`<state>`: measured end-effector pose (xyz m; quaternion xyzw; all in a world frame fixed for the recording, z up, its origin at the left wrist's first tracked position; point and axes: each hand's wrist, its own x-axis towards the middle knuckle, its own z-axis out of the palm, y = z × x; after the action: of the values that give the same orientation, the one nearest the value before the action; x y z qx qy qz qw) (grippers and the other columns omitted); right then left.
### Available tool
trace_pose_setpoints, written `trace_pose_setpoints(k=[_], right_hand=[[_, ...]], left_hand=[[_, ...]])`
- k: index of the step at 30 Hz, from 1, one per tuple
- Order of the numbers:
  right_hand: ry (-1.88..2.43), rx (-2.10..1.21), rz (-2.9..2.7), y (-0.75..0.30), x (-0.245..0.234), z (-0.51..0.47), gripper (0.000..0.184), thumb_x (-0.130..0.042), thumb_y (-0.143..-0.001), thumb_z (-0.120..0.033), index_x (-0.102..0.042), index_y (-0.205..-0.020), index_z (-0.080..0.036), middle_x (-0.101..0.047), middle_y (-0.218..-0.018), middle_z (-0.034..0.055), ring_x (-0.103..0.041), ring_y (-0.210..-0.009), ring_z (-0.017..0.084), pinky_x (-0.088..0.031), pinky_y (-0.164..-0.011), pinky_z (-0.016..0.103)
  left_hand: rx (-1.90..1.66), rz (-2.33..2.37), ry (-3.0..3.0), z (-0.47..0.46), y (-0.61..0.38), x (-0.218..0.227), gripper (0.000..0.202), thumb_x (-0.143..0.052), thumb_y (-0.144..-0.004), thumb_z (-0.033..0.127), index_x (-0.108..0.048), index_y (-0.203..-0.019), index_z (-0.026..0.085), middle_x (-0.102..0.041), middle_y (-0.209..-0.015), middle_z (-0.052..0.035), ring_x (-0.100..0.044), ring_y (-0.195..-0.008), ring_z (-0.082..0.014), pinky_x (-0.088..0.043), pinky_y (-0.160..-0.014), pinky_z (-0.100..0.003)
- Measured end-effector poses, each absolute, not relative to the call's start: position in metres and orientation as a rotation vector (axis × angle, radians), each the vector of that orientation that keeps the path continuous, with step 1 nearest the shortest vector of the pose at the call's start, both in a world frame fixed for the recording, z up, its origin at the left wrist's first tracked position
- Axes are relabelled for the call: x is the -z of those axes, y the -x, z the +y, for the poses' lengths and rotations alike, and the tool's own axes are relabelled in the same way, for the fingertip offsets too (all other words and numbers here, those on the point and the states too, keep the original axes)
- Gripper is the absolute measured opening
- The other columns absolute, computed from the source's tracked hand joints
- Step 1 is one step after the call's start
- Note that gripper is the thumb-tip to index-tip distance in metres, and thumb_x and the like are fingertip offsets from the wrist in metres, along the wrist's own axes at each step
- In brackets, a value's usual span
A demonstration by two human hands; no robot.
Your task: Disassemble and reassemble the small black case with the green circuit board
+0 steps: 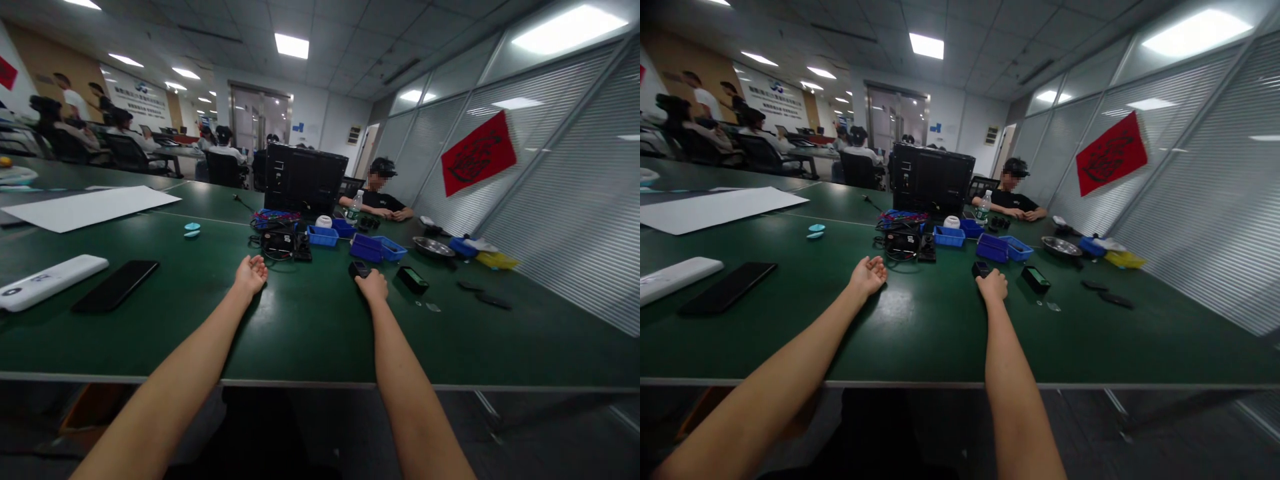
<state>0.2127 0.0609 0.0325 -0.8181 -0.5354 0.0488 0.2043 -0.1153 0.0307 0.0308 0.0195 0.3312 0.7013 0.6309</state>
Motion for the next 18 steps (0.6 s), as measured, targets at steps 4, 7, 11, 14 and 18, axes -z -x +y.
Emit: trace_pose_setpoints(k=[4, 7, 11, 14, 18], right_hand=[[2.299, -0.143, -1.509, -0.213, -0.034, 0.059, 0.054, -0.052, -0.070, -0.045, -0.048, -0.114, -0.013, -0.048, -0.112, 0.0176, -0.046, -0.105, 0.031, -0.043, -0.079, 0.041], [2.303, -0.159, -1.512, -0.213, -0.033, 0.060, 0.053, -0.051, -0.071, -0.046, -0.049, -0.112, -0.013, -0.048, -0.111, 0.0175, -0.047, -0.104, 0.031, -0.044, -0.077, 0.041], [2.284, -0.160, -1.493, -0.212, -0.033, 0.059, 0.052, -0.051, -0.070, -0.046, -0.051, -0.110, -0.013, -0.048, -0.109, 0.0171, -0.049, -0.102, 0.031, -0.044, -0.077, 0.041], [2.261, -0.148, -1.440, -0.211, -0.036, 0.056, 0.050, -0.051, -0.071, -0.046, -0.052, -0.109, -0.013, -0.048, -0.108, 0.0166, -0.048, -0.102, 0.030, -0.043, -0.077, 0.041], [2.141, 0.041, -1.330, -0.207, -0.047, 0.047, 0.050, -0.048, -0.074, -0.046, -0.050, -0.112, -0.014, -0.048, -0.109, 0.0161, -0.045, -0.104, 0.029, -0.041, -0.082, 0.039]], left_hand=[[-1.592, 0.772, -0.061, 0.028, 0.114, -0.033, 0.024, -0.038, -0.084, 0.030, -0.054, -0.071, 0.016, -0.053, -0.061, 0.0002, -0.049, -0.050, -0.0076, -0.040, -0.050, -0.021], [-1.589, 0.787, -0.074, 0.027, 0.113, -0.034, 0.024, -0.039, -0.083, 0.030, -0.054, -0.071, 0.016, -0.053, -0.061, 0.0001, -0.049, -0.050, -0.0076, -0.040, -0.051, -0.021], [-1.585, 0.810, -0.082, 0.028, 0.113, -0.032, 0.023, -0.039, -0.083, 0.029, -0.054, -0.071, 0.016, -0.053, -0.062, 0.0000, -0.049, -0.050, -0.0076, -0.040, -0.051, -0.021], [-1.583, 0.819, -0.086, 0.028, 0.113, -0.032, 0.023, -0.039, -0.083, 0.029, -0.054, -0.072, 0.016, -0.053, -0.062, -0.0003, -0.049, -0.050, -0.0078, -0.040, -0.050, -0.021], [-1.581, 0.834, -0.084, 0.029, 0.112, -0.032, 0.024, -0.038, -0.083, 0.029, -0.054, -0.071, 0.016, -0.053, -0.063, -0.0002, -0.049, -0.050, -0.0075, -0.040, -0.051, -0.021]])
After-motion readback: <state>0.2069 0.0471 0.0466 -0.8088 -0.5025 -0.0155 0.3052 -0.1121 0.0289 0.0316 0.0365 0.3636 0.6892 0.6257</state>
